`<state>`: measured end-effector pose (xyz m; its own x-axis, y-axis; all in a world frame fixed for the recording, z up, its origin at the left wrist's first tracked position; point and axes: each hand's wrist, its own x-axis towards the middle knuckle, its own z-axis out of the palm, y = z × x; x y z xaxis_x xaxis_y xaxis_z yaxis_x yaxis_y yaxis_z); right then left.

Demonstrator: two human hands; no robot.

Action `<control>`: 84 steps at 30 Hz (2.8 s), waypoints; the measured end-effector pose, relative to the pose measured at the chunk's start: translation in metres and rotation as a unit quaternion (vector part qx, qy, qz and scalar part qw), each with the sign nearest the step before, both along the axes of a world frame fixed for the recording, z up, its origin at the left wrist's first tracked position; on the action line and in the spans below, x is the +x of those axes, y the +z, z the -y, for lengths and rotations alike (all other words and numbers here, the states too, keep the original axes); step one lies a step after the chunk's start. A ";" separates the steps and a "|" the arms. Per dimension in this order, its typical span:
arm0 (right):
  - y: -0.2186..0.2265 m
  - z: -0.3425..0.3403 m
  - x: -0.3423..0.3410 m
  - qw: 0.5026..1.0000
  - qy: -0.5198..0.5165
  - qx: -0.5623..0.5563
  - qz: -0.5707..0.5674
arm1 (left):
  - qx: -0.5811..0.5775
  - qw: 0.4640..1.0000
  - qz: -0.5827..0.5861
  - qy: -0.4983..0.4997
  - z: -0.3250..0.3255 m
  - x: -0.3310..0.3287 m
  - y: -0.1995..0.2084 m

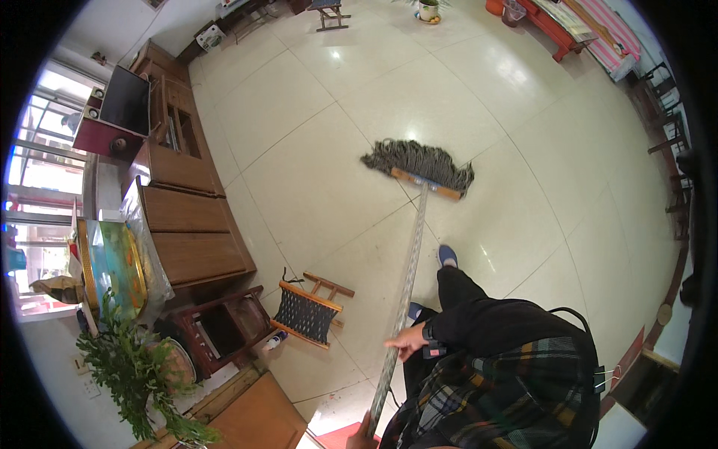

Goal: The person mops a tiled floor in a living room using a string mop. They move the mop back and forth across the floor, navigating around furniture and a small stool. The person wears blue slippers and a plaid shirt while performing the task.

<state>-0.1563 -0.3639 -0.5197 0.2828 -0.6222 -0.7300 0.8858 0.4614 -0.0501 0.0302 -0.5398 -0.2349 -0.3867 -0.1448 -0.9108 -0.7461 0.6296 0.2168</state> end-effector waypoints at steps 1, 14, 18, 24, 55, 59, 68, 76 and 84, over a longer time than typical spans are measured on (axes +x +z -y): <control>0.003 0.001 0.017 0.998 0.030 0.030 0.036 | -0.008 1.000 0.012 0.013 -0.002 0.012 0.011; 0.046 -0.001 -0.029 0.988 -0.139 0.066 -0.005 | -0.050 0.998 -0.008 0.048 -0.080 -0.087 0.025; 0.016 -0.001 -0.020 0.963 -0.122 0.074 -0.230 | -0.046 0.999 -0.008 0.020 -0.096 -0.116 0.031; -0.012 -0.022 -0.022 0.917 -0.149 0.291 -0.230 | -0.048 0.999 -0.007 0.006 -0.115 -0.124 0.040; -0.002 -0.236 -0.188 0.877 -0.409 0.176 -0.182 | 0.115 0.961 -0.074 -0.242 -0.186 -0.285 -0.094; 0.001 -0.185 -0.085 0.908 -0.378 0.140 -0.112 | 0.108 0.956 -0.040 -0.272 -0.096 -0.201 -0.030; 0.007 -0.070 -0.034 0.873 -0.438 0.145 0.160 | -0.031 0.951 -0.015 -0.308 0.036 -0.192 0.099; -0.011 -0.137 -0.136 0.752 -0.618 0.228 0.019 | 0.005 0.915 -0.227 -0.334 -0.016 -0.291 0.014; -0.016 -0.174 -0.324 0.672 -0.675 0.305 -0.009 | 0.080 0.890 -0.284 -0.349 -0.105 -0.504 -0.090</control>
<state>-0.4805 -0.1895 -0.5354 -0.2519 0.1141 -0.9610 0.5190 -0.8222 -0.2337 -0.4738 -0.4350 -0.3246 -0.7362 0.4246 -0.5269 0.0724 0.8236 0.5625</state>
